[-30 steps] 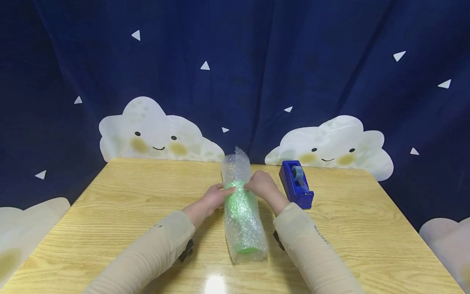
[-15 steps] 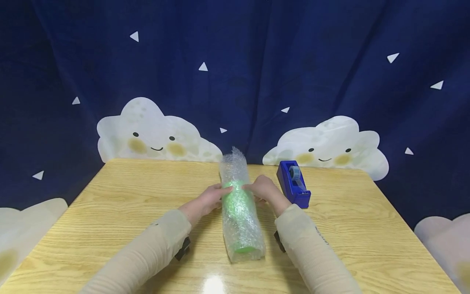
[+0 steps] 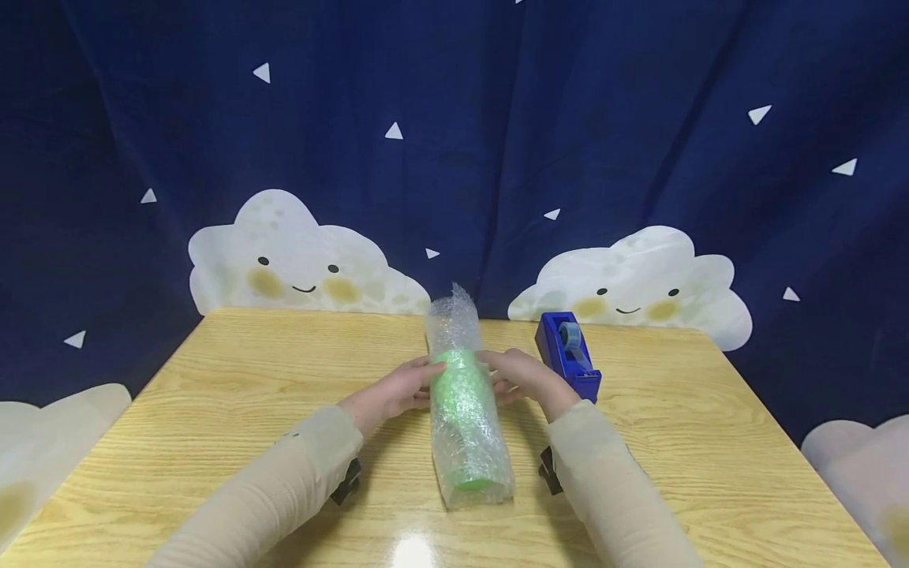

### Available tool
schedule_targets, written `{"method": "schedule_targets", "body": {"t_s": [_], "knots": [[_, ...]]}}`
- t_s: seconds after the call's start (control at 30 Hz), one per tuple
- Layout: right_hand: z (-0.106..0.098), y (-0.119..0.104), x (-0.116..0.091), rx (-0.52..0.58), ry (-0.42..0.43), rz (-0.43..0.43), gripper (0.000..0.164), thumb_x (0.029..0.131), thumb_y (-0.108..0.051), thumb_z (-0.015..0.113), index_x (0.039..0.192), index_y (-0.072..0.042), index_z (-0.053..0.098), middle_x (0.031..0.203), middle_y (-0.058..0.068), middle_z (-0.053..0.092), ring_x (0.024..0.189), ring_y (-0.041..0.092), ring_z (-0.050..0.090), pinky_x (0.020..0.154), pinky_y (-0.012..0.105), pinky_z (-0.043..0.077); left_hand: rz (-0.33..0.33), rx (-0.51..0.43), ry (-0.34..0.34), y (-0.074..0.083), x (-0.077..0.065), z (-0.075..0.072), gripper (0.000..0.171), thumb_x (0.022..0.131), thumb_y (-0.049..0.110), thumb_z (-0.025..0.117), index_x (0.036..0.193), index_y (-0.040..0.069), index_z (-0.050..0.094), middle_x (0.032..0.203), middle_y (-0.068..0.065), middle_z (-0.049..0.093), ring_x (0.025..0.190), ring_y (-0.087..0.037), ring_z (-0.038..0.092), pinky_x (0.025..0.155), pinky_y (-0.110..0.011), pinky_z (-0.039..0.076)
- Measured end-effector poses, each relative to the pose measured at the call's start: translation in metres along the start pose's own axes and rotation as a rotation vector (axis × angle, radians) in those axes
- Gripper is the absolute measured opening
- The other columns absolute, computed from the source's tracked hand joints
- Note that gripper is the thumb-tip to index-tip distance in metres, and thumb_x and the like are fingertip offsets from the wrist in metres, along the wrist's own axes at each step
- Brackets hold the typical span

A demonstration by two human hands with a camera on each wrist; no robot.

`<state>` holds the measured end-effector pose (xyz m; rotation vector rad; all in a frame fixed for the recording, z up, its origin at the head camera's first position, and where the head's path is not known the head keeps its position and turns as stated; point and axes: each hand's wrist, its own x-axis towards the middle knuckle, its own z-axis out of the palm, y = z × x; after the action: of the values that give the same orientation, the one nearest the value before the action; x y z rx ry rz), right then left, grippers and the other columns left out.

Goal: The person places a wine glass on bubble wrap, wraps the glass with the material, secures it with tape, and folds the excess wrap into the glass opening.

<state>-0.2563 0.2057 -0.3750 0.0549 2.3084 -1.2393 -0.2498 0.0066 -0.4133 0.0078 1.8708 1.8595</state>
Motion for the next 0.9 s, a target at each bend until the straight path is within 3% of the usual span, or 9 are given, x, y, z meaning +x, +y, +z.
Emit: {"method": "schedule_targets", "body": {"t_s": [0.2,0.33,0.53,0.67,0.77,0.9], "knots": [[0.006,0.001,0.0,-0.067,0.048,0.028,0.07,0.09,-0.051,0.053,0.128,0.008,0.048,0.117,0.021,0.063,0.093,0.022,0.066,0.081,0.036,0.057,0.023,-0.002,-0.009,0.0,-0.001,0.001,0.057,0.099,0.029,0.044,0.147,0.005,0.024,0.134,-0.022,0.048,0.12,-0.035,0.051,0.103,-0.044,0.043],[0.009,0.005,0.001,-0.033,0.033,0.05,0.07,0.091,-0.05,0.05,0.131,0.007,0.045,0.114,0.02,0.064,0.089,0.02,0.067,0.083,0.038,0.056,0.034,-0.01,-0.003,-0.002,-0.002,0.003,0.058,0.099,0.028,0.044,0.147,0.004,0.023,0.134,-0.022,0.048,0.121,-0.035,0.051,0.103,-0.044,0.043],[0.009,0.006,-0.001,-0.003,0.002,0.016,0.065,0.093,-0.048,0.048,0.13,0.006,0.046,0.108,0.017,0.066,0.086,0.018,0.066,0.083,0.038,0.056,0.035,0.003,0.042,-0.002,-0.005,0.004,0.068,0.098,0.03,0.048,0.146,-0.006,0.015,0.136,-0.026,0.042,0.12,-0.035,0.051,0.103,-0.043,0.043],[0.006,0.006,-0.003,0.031,0.012,0.005,0.062,0.092,-0.046,0.05,0.126,0.005,0.05,0.096,0.009,0.068,0.08,0.013,0.065,0.082,0.035,0.056,0.013,0.03,0.083,0.0,-0.009,0.003,0.084,0.093,0.035,0.056,0.142,-0.015,0.01,0.141,-0.031,0.034,0.118,-0.037,0.053,0.111,-0.059,0.023],[0.003,0.005,-0.006,0.066,0.004,-0.028,0.058,0.092,-0.044,0.05,0.124,0.004,0.052,0.093,0.004,0.067,0.081,0.012,0.064,0.086,0.037,0.054,0.019,0.05,0.093,0.003,-0.013,0.0,0.087,0.09,0.039,0.059,0.142,-0.014,0.014,0.141,-0.03,0.037,0.117,-0.038,0.054,0.107,-0.07,0.008],[0.0,0.003,-0.011,0.078,0.001,-0.07,0.058,0.093,-0.044,0.051,0.128,0.003,0.05,0.105,0.008,0.065,0.088,0.014,0.063,0.092,0.041,0.051,0.064,0.066,0.091,0.007,-0.015,-0.001,0.082,0.089,0.039,0.061,0.141,-0.011,0.023,0.136,-0.026,0.046,0.116,-0.038,0.056,0.108,-0.068,0.013]]}}
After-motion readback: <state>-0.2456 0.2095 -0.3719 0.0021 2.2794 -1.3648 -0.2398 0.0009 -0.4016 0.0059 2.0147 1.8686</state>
